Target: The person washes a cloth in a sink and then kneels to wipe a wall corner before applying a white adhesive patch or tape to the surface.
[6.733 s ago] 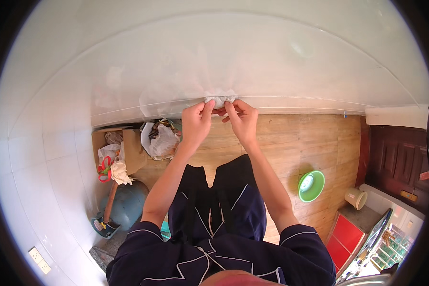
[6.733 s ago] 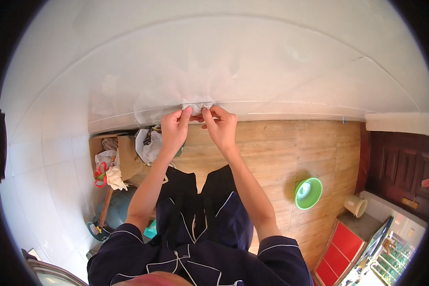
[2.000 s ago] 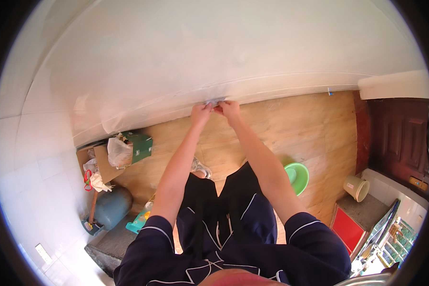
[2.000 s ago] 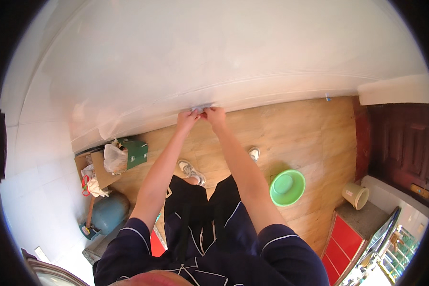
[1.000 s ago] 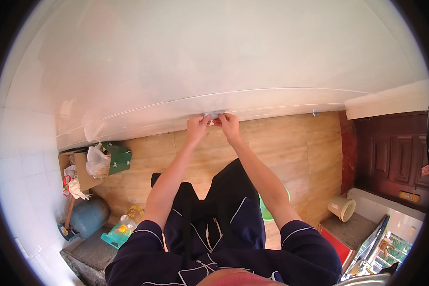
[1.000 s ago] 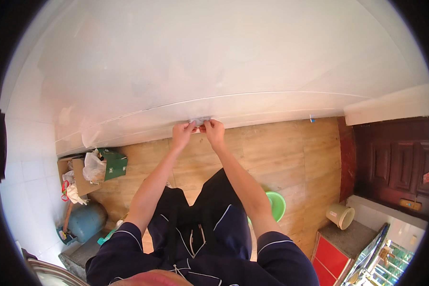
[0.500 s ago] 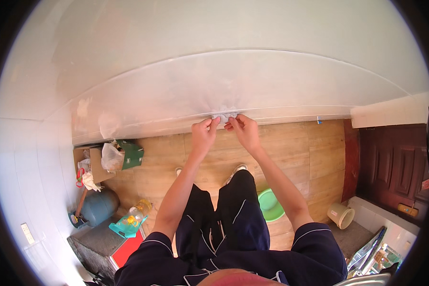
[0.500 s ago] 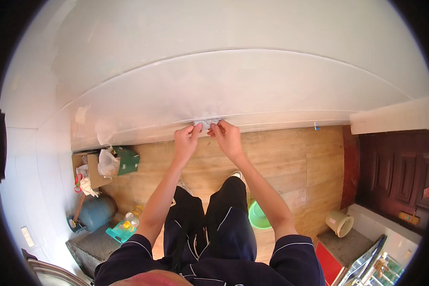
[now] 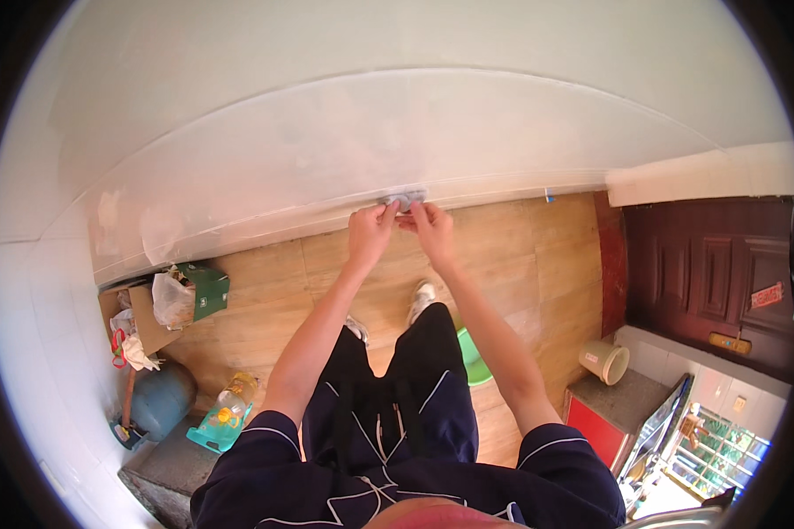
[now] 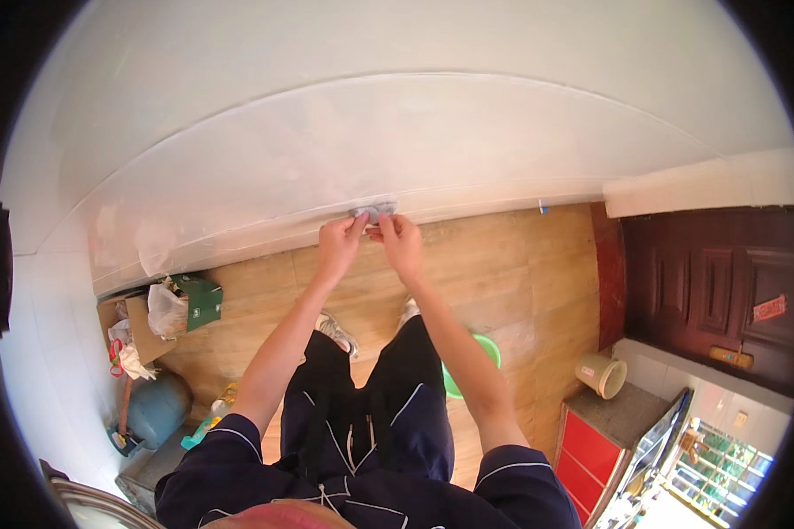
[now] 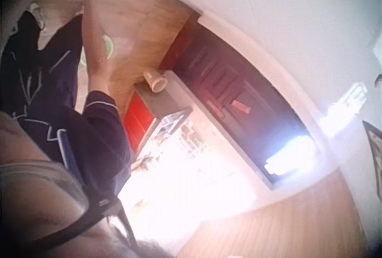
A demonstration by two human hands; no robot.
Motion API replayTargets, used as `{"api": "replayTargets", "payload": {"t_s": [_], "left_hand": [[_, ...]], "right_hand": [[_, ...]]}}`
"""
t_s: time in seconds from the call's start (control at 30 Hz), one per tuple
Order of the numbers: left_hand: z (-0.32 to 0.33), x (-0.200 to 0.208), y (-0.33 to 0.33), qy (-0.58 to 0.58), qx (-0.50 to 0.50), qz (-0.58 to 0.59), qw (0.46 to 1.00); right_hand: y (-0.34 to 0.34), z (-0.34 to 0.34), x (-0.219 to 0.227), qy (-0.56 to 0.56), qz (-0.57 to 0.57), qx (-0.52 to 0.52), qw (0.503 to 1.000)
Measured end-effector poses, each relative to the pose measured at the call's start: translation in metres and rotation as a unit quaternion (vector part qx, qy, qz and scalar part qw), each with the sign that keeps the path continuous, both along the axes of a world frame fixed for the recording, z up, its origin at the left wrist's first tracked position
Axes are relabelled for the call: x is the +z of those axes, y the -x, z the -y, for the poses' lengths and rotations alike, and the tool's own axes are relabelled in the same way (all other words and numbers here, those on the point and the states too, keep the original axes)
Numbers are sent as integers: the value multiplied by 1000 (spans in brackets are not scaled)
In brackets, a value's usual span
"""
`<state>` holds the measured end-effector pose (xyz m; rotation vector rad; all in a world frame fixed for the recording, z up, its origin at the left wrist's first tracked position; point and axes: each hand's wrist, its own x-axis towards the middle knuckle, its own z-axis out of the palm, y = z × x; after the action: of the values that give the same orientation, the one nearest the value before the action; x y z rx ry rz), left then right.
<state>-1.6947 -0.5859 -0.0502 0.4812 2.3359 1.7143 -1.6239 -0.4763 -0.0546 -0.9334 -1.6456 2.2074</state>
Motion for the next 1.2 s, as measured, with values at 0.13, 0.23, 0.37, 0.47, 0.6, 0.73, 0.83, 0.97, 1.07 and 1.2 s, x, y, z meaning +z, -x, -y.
{"api": "replayTargets", "payload": {"t_s": [0.13,0.23,0.37,0.47,0.6,0.73,0.83,0.97,1.07,1.2], "left_hand": [[-4,36,5,53,-48,24,997],[-9,43,0,26,-39,47,998],[-12,30,-7,0,-3,84,996],[-29,-3,-11,3,-16,80,997],[-52,-68,-18,7,0,114,993],[-61,-145,-15,3,-1,258,966],[-71,-154,-20,-113,13,367,923],[-91,-101,-24,-70,-35,325,942],[-113,-43,-33,-99,-64,280,953],[-141,16,-50,-115,-29,206,971]], "right_hand": [[-2,-10,39,25,-25,-62,997],[-7,-22,55,-68,-29,-22,997],[-8,-26,54,-65,-61,-15,996],[-12,-42,24,-30,-41,-11,999],[-16,-72,-51,9,12,18,1000],[-14,-90,-112,65,31,32,997],[-18,-105,-123,88,41,35,995],[-30,-124,-86,53,7,20,998],[-43,-143,-21,12,-31,8,999],[-52,-149,52,-18,-81,-70,994]]}}
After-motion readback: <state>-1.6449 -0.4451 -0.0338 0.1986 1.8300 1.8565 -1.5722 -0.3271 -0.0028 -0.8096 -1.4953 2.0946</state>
